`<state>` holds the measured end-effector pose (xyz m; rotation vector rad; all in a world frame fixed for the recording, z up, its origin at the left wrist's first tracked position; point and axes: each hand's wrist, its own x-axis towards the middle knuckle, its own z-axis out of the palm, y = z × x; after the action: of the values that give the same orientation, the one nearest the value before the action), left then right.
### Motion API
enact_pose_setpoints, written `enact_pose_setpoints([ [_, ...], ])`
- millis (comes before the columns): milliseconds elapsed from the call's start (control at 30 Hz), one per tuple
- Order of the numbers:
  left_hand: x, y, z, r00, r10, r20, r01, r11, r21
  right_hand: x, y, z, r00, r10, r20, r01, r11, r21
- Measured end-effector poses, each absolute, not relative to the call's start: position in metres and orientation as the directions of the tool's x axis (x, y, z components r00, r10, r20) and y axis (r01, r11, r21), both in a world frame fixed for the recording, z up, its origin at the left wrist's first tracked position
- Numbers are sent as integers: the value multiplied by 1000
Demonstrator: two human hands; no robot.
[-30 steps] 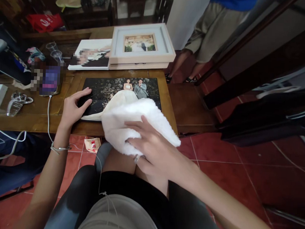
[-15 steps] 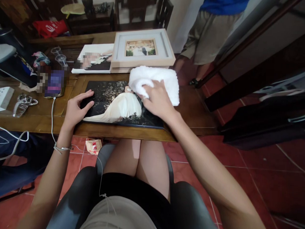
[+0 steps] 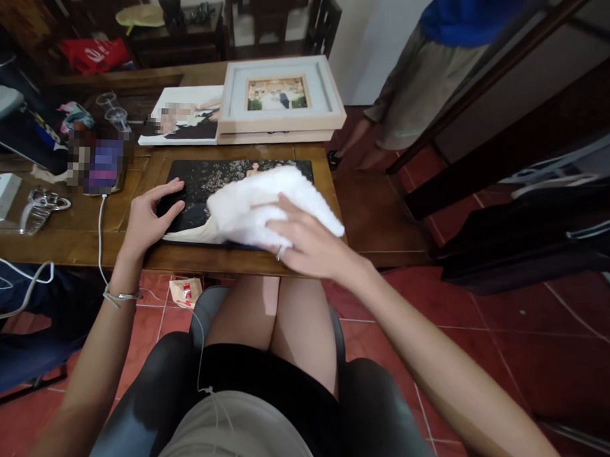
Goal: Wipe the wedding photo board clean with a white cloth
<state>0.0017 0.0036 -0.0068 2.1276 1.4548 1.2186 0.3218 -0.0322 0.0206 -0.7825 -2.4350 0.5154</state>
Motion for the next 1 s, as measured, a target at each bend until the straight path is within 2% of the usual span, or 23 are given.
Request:
enact_pose_setpoints([
  [167,1,5,-8,135,871,473,610,-449,653,319,41,13,-475,811,341,687,584,-432],
  [300,0,5,-8,123,875,469,611,-439,659,294,35,10,-376,857,351,788,495,-365],
  [367,0,5,-8,117,875,469,614,-435,659,280,5,12,-396,860,322,804,494,-331],
  [467,1,4,-7,122,871,475,616,-442,652,269,-51,20,-565,774,286,694,634,-342],
  [567,2,4,-6,133,866,483,625,-451,637,269,-90,34,-757,588,286,461,790,-404],
  [633,2,4,-5,137,863,486,632,-454,627,274,-95,40,-828,480,290,324,831,-451],
  [700,2,4,-5,137,863,487,634,-454,626,282,-82,42,-840,454,297,264,821,-506],
  [833,1,4,-6,136,869,475,624,-447,641,304,-28,33,-722,629,287,379,707,-597],
  [933,1,4,-7,131,873,471,620,-443,648,321,18,24,-529,792,304,565,596,-570],
  [1000,1,4,-8,124,873,471,618,-439,652,328,42,18,-406,851,332,676,524,-518],
])
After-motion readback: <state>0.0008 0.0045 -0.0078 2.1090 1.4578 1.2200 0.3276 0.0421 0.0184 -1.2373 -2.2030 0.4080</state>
